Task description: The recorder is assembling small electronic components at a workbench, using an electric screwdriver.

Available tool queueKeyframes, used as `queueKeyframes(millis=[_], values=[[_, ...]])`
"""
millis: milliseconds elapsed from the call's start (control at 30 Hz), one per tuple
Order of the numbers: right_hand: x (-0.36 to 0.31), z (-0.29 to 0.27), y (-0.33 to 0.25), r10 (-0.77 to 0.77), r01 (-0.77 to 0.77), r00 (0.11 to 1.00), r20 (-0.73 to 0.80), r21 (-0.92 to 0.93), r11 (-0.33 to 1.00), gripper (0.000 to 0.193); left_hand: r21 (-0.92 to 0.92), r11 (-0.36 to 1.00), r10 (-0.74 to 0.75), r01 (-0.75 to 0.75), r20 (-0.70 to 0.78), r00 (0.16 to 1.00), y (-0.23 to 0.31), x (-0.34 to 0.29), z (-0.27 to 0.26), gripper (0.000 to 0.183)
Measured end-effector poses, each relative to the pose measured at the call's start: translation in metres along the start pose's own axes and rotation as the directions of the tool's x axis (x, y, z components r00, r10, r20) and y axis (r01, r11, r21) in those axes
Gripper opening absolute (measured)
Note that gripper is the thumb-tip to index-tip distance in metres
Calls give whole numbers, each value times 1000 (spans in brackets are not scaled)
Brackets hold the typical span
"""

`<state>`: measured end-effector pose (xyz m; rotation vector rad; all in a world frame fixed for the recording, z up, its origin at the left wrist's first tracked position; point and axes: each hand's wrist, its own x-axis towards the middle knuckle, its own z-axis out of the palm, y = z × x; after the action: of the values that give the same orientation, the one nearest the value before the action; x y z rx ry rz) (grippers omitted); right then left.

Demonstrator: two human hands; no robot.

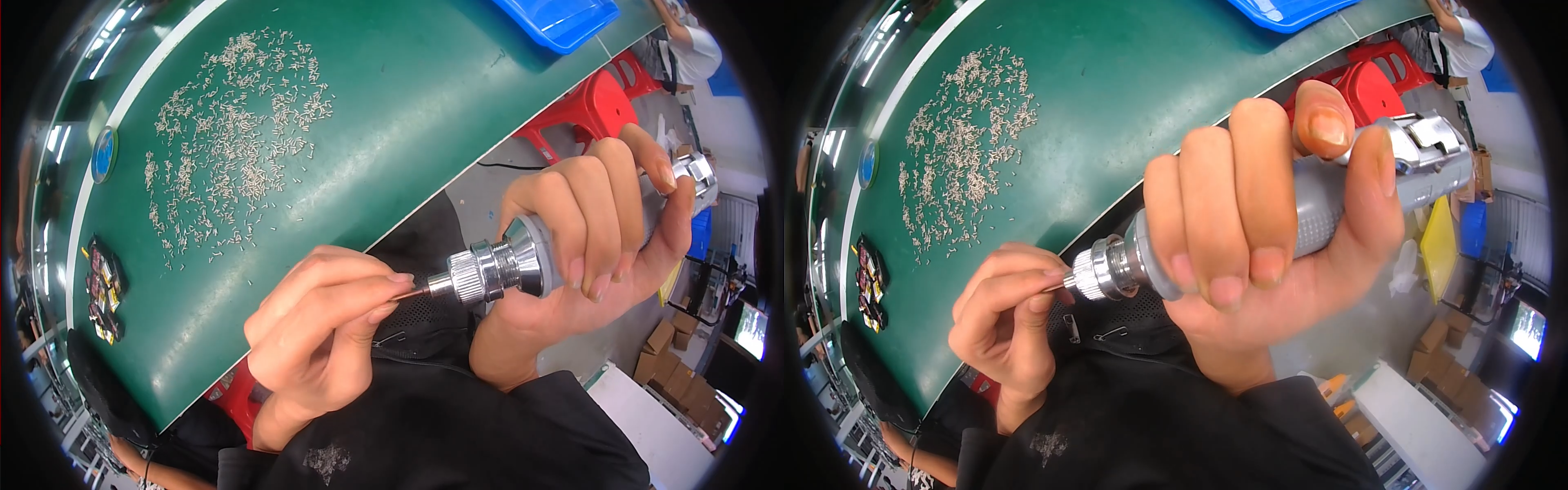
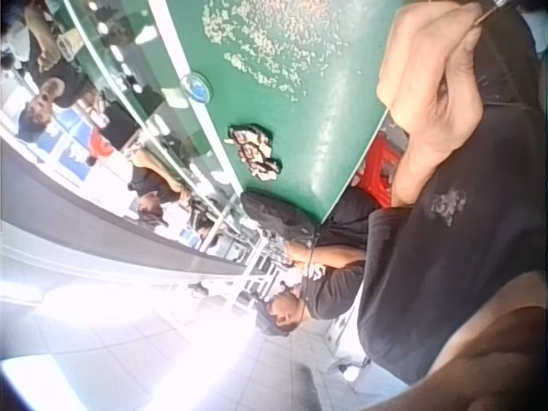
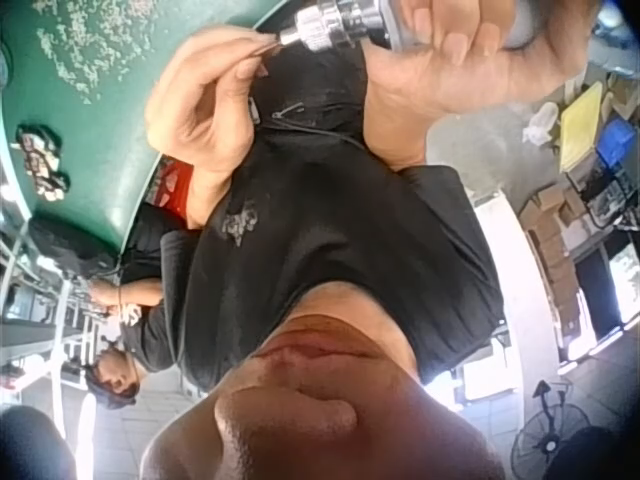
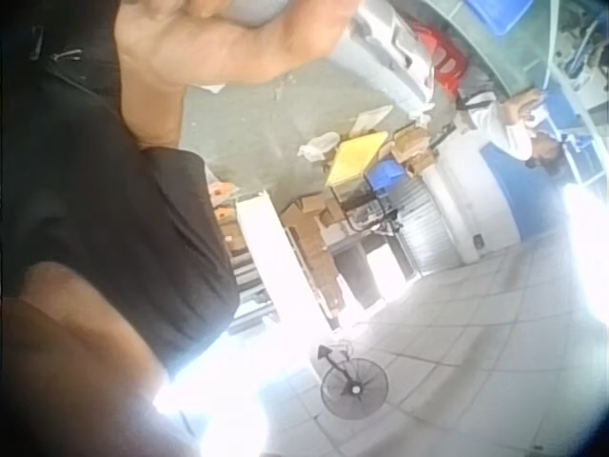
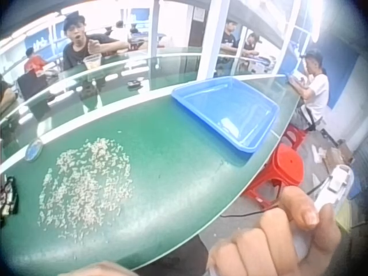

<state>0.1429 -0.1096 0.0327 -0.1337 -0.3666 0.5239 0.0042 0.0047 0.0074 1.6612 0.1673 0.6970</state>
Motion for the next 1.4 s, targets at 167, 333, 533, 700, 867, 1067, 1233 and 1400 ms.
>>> queueKeyframes(millis=[167, 333, 533, 700, 867, 1067, 1233, 1400], values=[[0, 0, -2, 0, 5, 998, 69, -77, 997, 27, 275, 941, 198, -195, 14, 980, 1, 4, 3, 21], [2, -1, -3, 24, -19, 998, 56, -79, 997, 27, 327, 910, 261, -255, 28, 965, -1, 7, 4, 22], [4, -1, -7, 66, -56, 994, 87, -117, 992, 28, 402, 854, 309, -329, 117, 944, 0, 10, 0, 26], [1, -3, -10, 84, -69, 992, 91, -161, 984, 29, 406, 849, 295, -338, 166, 941, 1, 11, 1, 26], [-4, -5, -10, 61, -48, 995, 77, -162, 986, 29, 390, 867, 260, -311, 179, 949, 2, 9, 3, 24], [0, -8, -8, 72, -71, 997, 3, -96, 993, 28, 303, 910, 214, -282, 239, 947, -5, 10, 1, 31], [14, -11, -8, 9, -11, 1000, -19, -125, 992, 25, 501, 852, 108, -154, 120, 987, 9, 16, -16, 68], [28, -30, 1, -21, 2, 993, -115, -168, 986, 23, 569, 809, 102, -147, 109, 989, 16, 32, -70, 31]])
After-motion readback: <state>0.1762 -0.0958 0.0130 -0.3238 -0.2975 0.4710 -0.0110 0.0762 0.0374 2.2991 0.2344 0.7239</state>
